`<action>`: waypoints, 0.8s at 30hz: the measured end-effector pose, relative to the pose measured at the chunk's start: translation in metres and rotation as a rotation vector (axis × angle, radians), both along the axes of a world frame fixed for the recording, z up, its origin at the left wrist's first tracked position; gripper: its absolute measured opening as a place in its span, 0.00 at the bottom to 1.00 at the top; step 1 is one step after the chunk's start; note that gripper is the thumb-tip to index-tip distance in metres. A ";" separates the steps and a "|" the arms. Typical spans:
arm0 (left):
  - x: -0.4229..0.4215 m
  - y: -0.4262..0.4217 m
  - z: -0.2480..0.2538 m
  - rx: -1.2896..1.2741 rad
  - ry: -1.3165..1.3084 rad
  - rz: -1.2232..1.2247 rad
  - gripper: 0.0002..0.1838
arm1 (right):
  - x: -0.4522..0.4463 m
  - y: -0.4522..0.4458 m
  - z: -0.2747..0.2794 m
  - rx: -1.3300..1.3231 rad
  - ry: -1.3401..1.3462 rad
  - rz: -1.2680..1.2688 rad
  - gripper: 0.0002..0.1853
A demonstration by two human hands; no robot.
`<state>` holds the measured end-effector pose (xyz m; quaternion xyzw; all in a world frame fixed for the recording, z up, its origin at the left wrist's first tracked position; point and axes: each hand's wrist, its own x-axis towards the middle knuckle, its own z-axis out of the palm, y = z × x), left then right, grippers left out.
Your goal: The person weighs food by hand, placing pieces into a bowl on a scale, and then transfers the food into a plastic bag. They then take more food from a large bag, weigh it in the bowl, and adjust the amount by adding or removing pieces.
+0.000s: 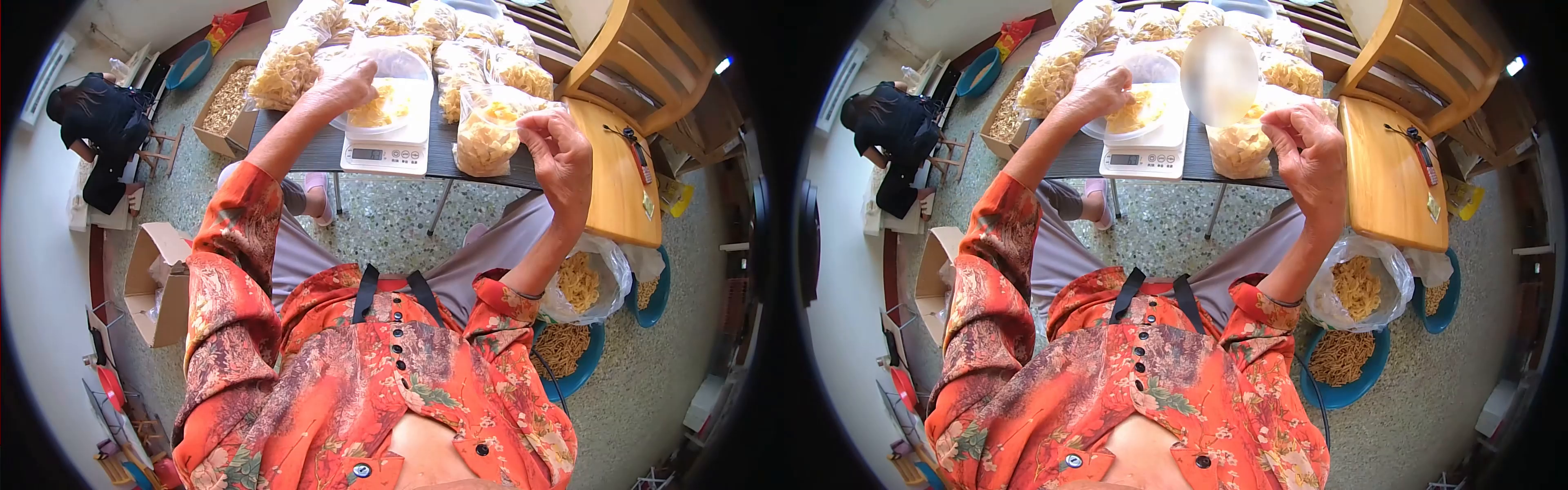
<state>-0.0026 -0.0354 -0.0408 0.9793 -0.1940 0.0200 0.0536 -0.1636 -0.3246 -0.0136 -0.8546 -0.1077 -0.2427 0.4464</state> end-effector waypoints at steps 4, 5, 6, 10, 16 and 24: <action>0.004 0.003 0.003 -0.080 0.075 -0.031 0.14 | 0.001 0.000 -0.001 -0.013 -0.006 0.013 0.05; 0.003 0.004 0.008 -0.120 0.142 -0.043 0.14 | 0.002 0.000 -0.001 -0.014 -0.007 0.017 0.05; 0.004 0.007 0.008 -0.120 0.142 -0.044 0.14 | 0.002 0.000 -0.001 -0.014 -0.009 0.022 0.05; 0.009 0.019 0.014 -0.500 0.095 -0.137 0.08 | 0.002 -0.001 -0.003 -0.002 -0.012 0.022 0.05; -0.006 0.021 0.032 -0.760 0.211 -0.046 0.06 | 0.002 0.000 -0.003 -0.030 -0.005 0.007 0.05; -0.013 0.006 0.044 -0.856 0.197 -0.096 0.09 | 0.003 -0.002 -0.002 -0.009 -0.019 0.015 0.04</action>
